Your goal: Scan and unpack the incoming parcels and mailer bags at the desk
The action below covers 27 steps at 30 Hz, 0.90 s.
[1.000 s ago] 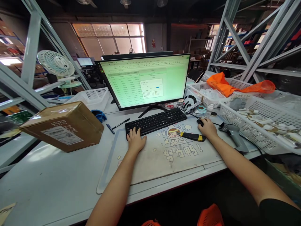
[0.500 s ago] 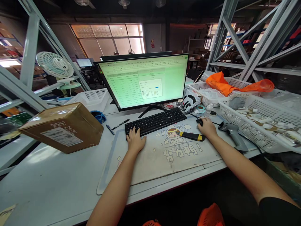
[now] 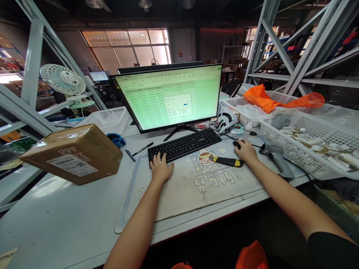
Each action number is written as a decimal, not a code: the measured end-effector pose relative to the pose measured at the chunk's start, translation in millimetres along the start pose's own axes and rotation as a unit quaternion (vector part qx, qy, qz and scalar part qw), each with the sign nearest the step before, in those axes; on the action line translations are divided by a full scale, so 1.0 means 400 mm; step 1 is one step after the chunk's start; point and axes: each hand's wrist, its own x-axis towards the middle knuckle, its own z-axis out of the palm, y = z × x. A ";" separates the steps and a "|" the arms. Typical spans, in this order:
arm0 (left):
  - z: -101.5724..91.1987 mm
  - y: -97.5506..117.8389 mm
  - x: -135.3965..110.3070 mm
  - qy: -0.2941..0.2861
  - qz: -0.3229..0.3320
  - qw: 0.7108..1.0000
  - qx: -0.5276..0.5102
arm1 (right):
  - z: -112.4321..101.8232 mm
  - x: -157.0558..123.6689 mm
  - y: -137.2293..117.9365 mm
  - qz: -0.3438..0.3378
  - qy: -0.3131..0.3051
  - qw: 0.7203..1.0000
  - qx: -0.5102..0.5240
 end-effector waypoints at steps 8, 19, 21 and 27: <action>-0.002 0.002 -0.001 0.000 0.002 1.000 0.003 | 0.006 0.003 0.002 0.007 0.005 1.000 -0.001; -0.003 0.001 -0.001 -0.002 -0.001 1.000 -0.001 | 0.010 0.004 0.006 -0.001 0.012 1.000 0.002; -0.003 0.001 -0.001 0.000 -0.001 1.000 -0.002 | 0.013 0.005 0.008 -0.004 0.015 1.000 0.004; -0.003 0.003 -0.001 0.003 -0.002 1.000 -0.001 | 0.020 0.008 0.014 -0.007 0.020 1.000 0.010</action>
